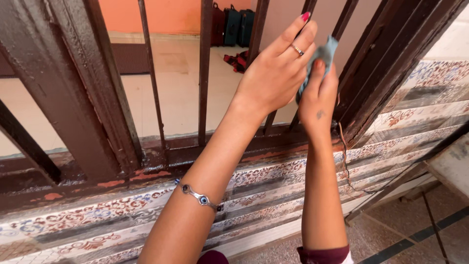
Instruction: The person wipes a brown metal railing with a blue cloth. They systematically clean the vertical bars and horizontal frame, moving along the length of the railing.
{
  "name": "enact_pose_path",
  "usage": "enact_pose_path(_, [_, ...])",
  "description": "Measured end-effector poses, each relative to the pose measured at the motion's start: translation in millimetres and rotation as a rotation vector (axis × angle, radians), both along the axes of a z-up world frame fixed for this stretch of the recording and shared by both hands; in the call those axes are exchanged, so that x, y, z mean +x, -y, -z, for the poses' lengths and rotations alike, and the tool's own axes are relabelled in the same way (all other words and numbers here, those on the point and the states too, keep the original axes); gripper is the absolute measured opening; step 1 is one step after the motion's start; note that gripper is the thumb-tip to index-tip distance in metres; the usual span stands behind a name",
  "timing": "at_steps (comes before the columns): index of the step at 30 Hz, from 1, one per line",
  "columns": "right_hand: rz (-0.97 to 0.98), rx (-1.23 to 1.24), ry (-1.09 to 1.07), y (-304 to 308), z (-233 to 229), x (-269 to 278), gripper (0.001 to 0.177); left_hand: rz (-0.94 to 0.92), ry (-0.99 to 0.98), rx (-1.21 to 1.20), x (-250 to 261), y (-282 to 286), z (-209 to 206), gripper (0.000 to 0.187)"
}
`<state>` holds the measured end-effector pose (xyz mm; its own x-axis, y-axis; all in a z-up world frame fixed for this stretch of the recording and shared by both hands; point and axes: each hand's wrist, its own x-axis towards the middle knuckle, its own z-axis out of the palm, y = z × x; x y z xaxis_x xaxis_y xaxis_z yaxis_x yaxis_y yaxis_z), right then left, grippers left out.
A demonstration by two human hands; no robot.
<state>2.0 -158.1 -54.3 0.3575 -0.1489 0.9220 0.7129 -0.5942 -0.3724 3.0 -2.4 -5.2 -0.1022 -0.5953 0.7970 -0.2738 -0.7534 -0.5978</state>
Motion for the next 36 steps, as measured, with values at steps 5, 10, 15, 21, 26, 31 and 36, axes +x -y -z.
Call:
enact_pose_path(5, [0.106,0.051,-0.188,-19,65,-29,0.038,0.019,0.031,-0.02,8,2,2,0.038])
enact_pose_path(10, [0.148,0.026,-0.094,-16,88,-30,0.033,-0.012,0.042,0.001,5,0,2,0.036])
enact_pose_path(15, [-0.206,0.335,-0.01,-15,100,-34,0.042,0.037,0.081,-0.004,8,-1,1,0.04])
enact_pose_path(21, [-0.265,0.511,-0.046,-9,85,-69,0.025,0.122,-0.125,0.189,-4,-25,-1,0.029])
enact_pose_path(26, [-0.453,0.443,0.132,-18,26,-95,0.034,0.145,0.081,0.283,-31,-112,-20,0.031])
enact_pose_path(31, [-0.586,0.282,0.214,-31,-79,-51,0.032,0.06,0.025,0.329,-31,-117,-29,0.036])
enact_pose_path(36, [-0.471,0.204,0.037,-41,-134,25,0.024,0.135,0.004,0.205,-21,-110,-11,0.025])
